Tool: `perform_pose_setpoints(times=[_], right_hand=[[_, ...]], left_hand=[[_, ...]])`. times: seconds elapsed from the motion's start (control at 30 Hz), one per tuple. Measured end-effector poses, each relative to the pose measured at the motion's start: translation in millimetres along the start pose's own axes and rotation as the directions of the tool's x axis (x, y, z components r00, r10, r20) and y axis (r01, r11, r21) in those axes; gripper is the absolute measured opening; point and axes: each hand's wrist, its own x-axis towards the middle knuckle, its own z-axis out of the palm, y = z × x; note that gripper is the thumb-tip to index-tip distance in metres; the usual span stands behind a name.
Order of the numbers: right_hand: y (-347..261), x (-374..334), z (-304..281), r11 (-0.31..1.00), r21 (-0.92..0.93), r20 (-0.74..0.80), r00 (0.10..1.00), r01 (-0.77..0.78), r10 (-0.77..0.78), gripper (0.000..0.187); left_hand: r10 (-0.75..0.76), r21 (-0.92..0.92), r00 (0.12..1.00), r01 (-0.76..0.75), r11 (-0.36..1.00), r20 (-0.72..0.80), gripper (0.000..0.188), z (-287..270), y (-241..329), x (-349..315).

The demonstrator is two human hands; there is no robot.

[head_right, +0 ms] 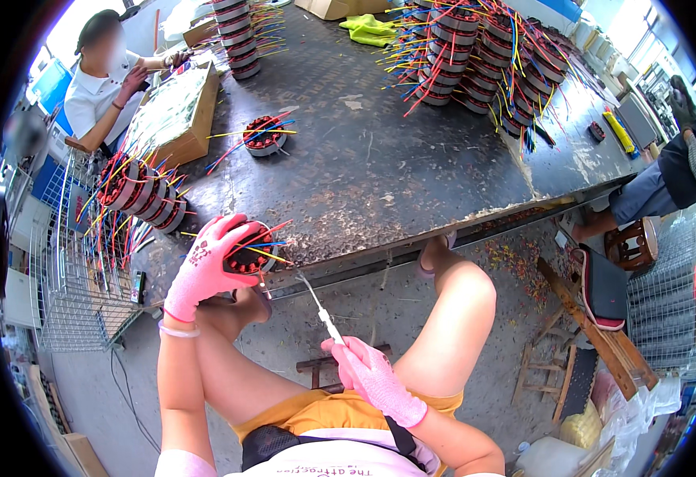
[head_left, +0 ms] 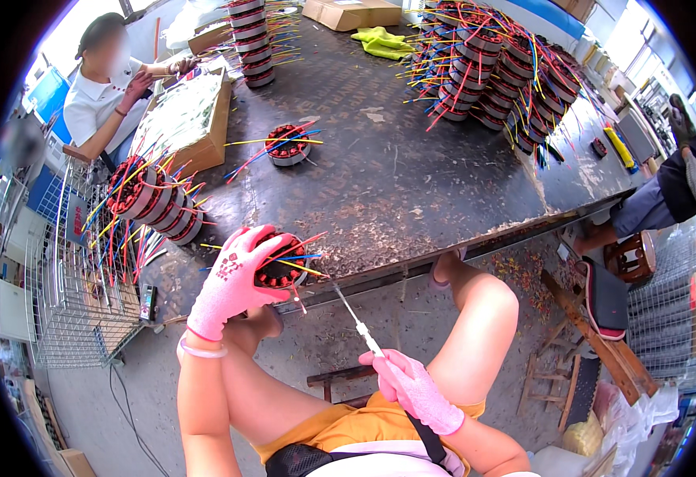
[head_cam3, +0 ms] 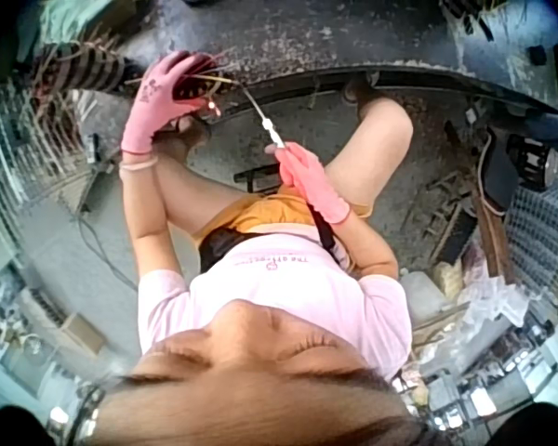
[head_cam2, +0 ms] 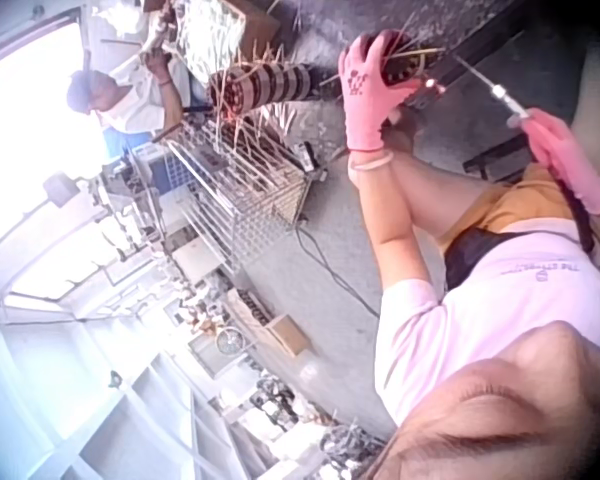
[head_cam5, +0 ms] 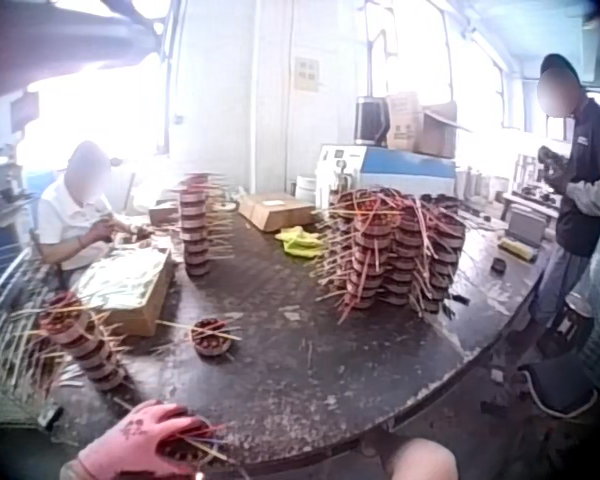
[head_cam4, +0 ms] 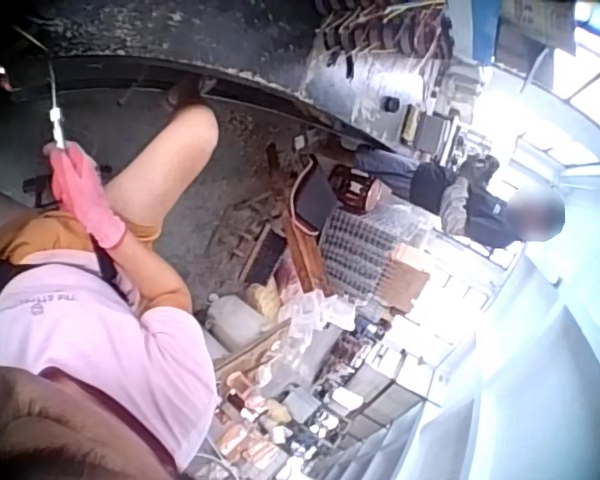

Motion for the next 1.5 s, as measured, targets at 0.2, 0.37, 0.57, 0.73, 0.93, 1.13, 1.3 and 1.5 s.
perform_pose_setpoints(times=[0.2, 0.37, 0.57, 0.73, 0.93, 1.13, 1.3, 1.5], right_hand=[[5, 2, -1, 0.999, 0.043, -0.006, 1.000, 0.007, -0.007, 0.029], [0, -1, 2, 1.000, -0.024, -0.021, 1.000, -0.005, 0.004, 0.031], [-6, -4, 6, 1.000, -0.017, -0.037, 0.999, -0.001, 0.000, 0.033], [-1, 0, -2, 0.999, -0.054, -0.007, 1.000, -0.005, 0.005, 0.032], [2, 1, -5, 0.998, -0.055, -0.007, 1.000, 0.003, -0.004, 0.032], [-5, -1, 0, 0.996, -0.085, -0.024, 1.000, -0.004, 0.002, 0.031], [-8, -2, -2, 0.995, -0.096, -0.015, 0.999, -0.037, 0.035, 0.030], [-3, 0, 2, 0.997, -0.077, -0.036, 0.999, 0.025, -0.028, 0.033]], left_hand=[[0.000, 0.005, 1.000, 0.000, 1.000, -0.006, 0.083, 0, 0, 0], [-0.011, -0.002, 1.000, 0.011, 1.000, -0.002, 0.083, -1, 2, -1], [-0.022, -0.021, 0.999, 0.021, 1.000, -0.035, 0.082, 1, 3, -2], [0.005, -0.027, 0.999, -0.006, 1.000, -0.043, 0.080, 2, 2, 0], [-0.015, -0.041, 0.999, 0.014, 0.999, -0.031, 0.080, 2, 4, 1], [0.000, -0.013, 0.999, -0.001, 1.000, -0.039, 0.080, 1, 5, 0], [-0.005, -0.014, 0.999, 0.004, 1.000, -0.032, 0.081, 2, 5, 0], [-0.004, -0.008, 1.000, 0.004, 1.000, -0.021, 0.081, 1, 6, 0]])
